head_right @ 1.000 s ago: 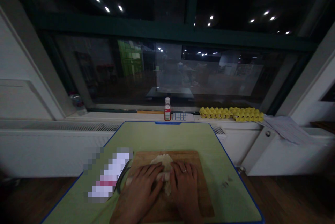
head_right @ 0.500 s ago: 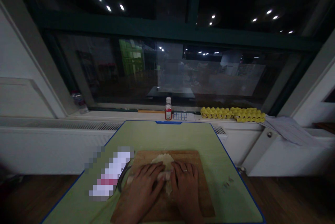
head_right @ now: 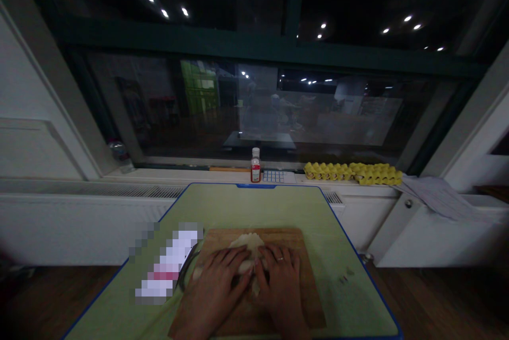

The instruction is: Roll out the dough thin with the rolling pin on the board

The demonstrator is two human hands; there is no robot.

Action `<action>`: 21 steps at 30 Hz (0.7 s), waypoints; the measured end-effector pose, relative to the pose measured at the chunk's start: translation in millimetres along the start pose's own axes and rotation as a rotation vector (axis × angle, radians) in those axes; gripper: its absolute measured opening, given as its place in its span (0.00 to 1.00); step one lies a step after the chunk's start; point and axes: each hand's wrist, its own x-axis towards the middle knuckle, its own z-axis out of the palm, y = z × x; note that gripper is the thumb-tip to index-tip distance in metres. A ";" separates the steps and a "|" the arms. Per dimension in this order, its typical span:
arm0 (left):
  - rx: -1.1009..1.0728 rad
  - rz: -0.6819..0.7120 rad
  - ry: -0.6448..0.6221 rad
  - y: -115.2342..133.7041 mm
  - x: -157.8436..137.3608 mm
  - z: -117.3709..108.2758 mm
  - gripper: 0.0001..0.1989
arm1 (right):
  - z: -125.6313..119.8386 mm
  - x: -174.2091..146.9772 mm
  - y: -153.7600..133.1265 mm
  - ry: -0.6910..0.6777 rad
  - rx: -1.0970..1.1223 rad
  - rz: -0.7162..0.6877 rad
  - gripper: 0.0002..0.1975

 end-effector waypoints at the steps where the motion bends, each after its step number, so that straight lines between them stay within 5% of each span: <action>1: 0.001 0.001 -0.004 0.0 0.3 -0.4 0.16 | 0.4 -0.3 0.4 -0.001 0.013 0.004 0.13; 15: 0.047 0.055 0.012 -0.5 2.7 1.2 0.19 | 6.0 -1.3 6.7 0.024 -0.076 -0.088 0.14; 21: 0.075 0.016 0.052 -7.1 -1.0 7.0 0.20 | -2.5 0.0 -1.8 -0.001 0.029 0.011 0.13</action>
